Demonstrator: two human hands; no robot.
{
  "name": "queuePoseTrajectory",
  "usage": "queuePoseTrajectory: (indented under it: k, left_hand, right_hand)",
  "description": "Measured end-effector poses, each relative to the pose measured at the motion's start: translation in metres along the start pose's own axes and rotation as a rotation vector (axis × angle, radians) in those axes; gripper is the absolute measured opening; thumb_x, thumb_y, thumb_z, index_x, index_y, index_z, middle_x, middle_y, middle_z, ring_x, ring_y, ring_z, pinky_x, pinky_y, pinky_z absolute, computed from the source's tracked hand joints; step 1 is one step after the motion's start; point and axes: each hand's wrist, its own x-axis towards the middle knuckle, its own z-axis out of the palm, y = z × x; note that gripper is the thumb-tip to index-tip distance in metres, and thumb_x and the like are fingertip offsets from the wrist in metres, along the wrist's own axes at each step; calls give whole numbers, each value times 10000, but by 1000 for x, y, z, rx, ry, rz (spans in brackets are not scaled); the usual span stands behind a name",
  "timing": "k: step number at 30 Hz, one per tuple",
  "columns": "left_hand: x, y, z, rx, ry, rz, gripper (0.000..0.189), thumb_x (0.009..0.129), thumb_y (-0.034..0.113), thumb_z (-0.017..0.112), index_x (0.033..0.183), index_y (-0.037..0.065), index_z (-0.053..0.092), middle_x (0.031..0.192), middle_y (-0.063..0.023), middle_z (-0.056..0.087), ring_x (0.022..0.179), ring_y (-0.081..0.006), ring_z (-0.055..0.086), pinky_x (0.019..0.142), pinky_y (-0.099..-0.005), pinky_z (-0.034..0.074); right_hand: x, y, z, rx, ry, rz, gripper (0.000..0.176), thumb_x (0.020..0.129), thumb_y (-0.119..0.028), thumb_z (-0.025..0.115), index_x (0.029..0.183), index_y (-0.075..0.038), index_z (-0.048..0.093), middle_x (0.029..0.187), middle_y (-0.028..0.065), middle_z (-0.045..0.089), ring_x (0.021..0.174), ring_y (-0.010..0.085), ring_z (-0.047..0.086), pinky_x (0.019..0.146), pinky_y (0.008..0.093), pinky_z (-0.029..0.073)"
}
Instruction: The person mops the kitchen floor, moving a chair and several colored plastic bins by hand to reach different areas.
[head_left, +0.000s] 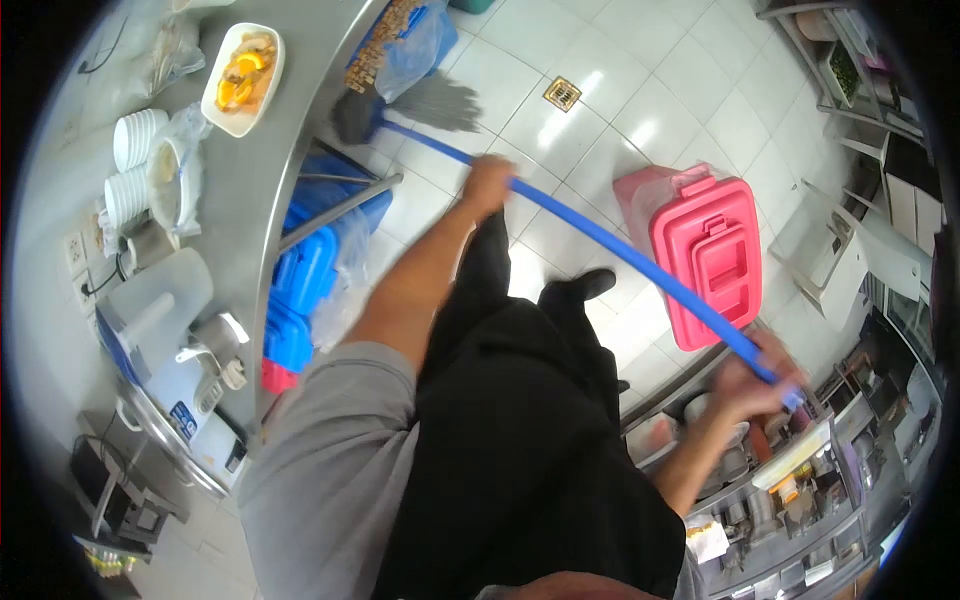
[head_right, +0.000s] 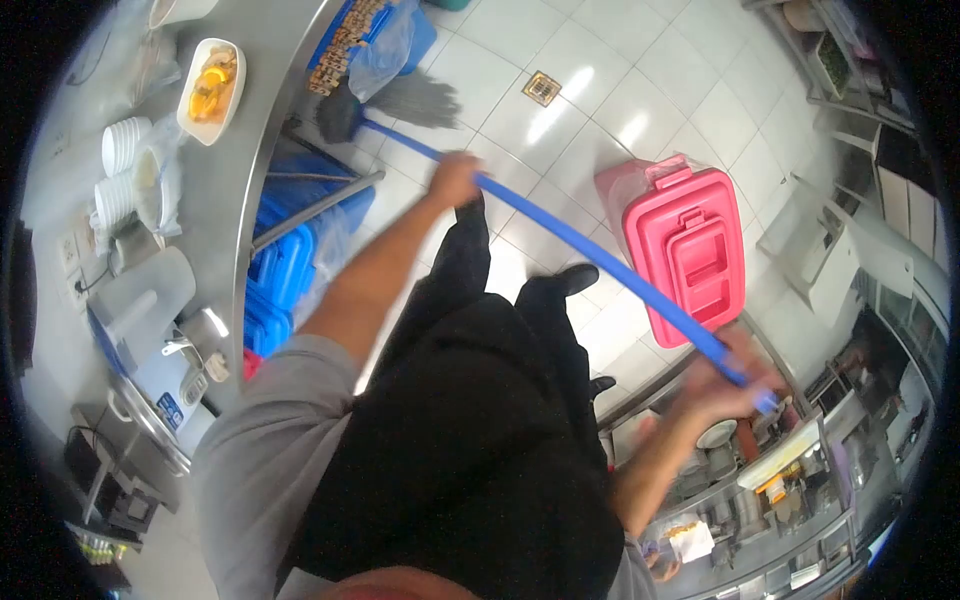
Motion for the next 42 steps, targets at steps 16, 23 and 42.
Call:
queuePoseTrajectory:
  k: [16, 23, 42]
  left_hand:
    - [-68, 222, 90, 140, 90, -44, 301, 838, 357, 789, 854, 66, 715, 920, -193, 690, 946, -390, 648, 874, -536, 510]
    - [-80, 445, 127, -418, -306, 341, 135, 777, 210, 757, 819, 84, 736, 836, -167, 717, 882, -394, 713, 810, -528, 540]
    - [-92, -138, -51, 305, -273, -365, 263, 918, 143, 661, 1181, 160, 674, 1491, -162, 541, 1310, -381, 582, 1022, -549, 518]
  right_hand:
    - [-9, -152, -140, -104, -352, 235, 480, 1082, -445, 529, 803, -55, 512, 907, 207, 627, 1186, 535, 592, 688, 600, 675]
    - [-40, -391, -216, -101, -245, 117, 454, 1089, -528, 439, 902, -114, 418, 790, 57, 389, 946, 297, 524, 612, 476, 670]
    - [-220, 81, 52, -76, -458, 600, 241, 1055, -263, 643, 952, -59, 566, 1276, 189, 622, 1394, 425, 501, 955, 568, 611]
